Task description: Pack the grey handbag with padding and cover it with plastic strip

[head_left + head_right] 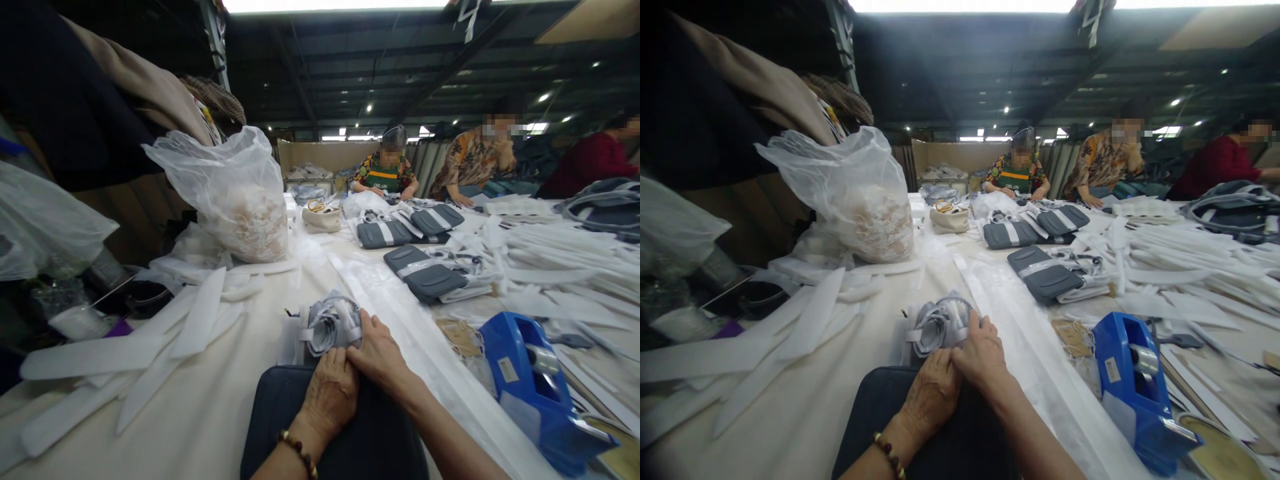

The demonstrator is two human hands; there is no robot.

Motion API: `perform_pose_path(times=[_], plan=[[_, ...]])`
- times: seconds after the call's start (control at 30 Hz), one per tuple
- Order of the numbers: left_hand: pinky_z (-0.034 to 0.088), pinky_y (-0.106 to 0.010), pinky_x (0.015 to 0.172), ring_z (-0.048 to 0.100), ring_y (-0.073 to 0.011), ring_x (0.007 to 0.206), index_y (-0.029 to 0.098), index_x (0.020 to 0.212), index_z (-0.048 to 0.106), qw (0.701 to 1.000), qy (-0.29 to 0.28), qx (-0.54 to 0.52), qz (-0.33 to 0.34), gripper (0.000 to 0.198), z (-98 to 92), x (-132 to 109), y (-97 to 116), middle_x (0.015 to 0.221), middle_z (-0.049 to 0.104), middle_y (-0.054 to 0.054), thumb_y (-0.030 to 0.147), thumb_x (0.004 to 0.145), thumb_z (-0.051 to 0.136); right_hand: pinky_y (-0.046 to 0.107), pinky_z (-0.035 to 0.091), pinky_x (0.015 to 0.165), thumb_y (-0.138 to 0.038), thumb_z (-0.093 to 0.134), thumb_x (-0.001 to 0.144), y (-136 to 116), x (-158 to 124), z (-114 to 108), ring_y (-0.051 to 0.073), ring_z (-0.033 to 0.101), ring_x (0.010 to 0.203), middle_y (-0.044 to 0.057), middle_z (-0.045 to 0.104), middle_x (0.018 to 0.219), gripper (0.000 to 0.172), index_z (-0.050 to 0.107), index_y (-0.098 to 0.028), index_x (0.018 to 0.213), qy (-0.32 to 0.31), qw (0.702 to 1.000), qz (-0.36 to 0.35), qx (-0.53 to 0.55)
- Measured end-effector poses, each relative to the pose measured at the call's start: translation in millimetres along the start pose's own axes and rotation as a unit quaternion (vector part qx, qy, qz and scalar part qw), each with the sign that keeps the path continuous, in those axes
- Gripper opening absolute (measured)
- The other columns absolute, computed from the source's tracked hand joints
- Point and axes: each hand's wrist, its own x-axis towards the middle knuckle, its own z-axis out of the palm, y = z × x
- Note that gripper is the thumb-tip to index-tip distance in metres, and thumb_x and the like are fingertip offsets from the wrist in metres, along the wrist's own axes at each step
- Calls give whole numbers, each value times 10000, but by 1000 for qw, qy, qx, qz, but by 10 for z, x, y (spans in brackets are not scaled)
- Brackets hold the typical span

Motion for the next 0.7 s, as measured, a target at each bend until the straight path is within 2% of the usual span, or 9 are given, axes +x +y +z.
perform_pose_path(times=[0.2, 0.33, 0.4, 0.5, 0.57, 0.63, 0.7], plan=[[517, -435, 692, 560, -270, 760, 124, 827, 588, 999, 10, -7, -46, 209, -72, 30, 22, 809, 593, -118, 91, 839, 381, 349, 426, 811, -176, 461, 722, 77, -42, -42, 289, 606, 947, 184, 626, 1059, 671, 326, -56, 1367, 20, 1000, -10, -3], [516, -437, 744, 594, -278, 822, 128, 777, 602, 998, -1, -15, -67, 227, -93, 34, 19, 854, 629, -128, 129, 851, 388, 340, 426, 730, -234, 442, 717, 186, -51, -85, 267, 615, 794, 132, 654, 898, 714, 280, -66, 1391, 57, 995, 20, 81], [506, -437, 812, 595, -297, 960, 103, 914, 628, 997, -6, -20, -73, 243, -78, 36, 13, 1010, 646, -159, 149, 858, 397, 348, 429, 723, -274, 425, 703, 230, -55, -83, 263, 600, 777, 130, 640, 898, 718, 302, -66, 1379, 73, 990, 18, 123], [442, -456, 953, 496, -321, 1198, 65, 1210, 546, 995, -36, -34, -89, 388, -49, 47, 5, 1297, 544, -191, 217, 886, 398, 368, 434, 715, -324, 410, 685, 283, -60, -52, 256, 581, 730, 115, 625, 865, 713, 350, -73, 1350, 81, 984, 21, 154], [403, -480, 999, 451, -328, 1253, 66, 1274, 508, 990, -73, -52, -106, 434, -47, 62, 4, 1355, 499, -186, 255, 906, 375, 377, 439, 723, -353, 430, 671, 326, -53, -21, 259, 581, 749, 112, 626, 873, 703, 382, -81, 1319, 84, 977, 25, 195], [381, -501, 1019, 430, -331, 1274, 71, 1289, 500, 985, -103, -73, -122, 444, -62, 76, 6, 1373, 483, -180, 259, 914, 356, 366, 456, 700, -379, 471, 655, 371, -37, 10, 262, 593, 773, 105, 637, 892, 707, 380, -101, 1299, 65, 955, 36, 288], [367, -509, 1033, 415, -330, 1286, 57, 1290, 496, 981, -111, -91, -134, 449, -80, 83, 3, 1378, 475, -184, 243, 905, 361, 342, 472, 643, -400, 465, 656, 406, -14, 35, 254, 609, 754, 89, 650, 868, 679, 380, -114, 1266, 16, 917, 50, 396]])
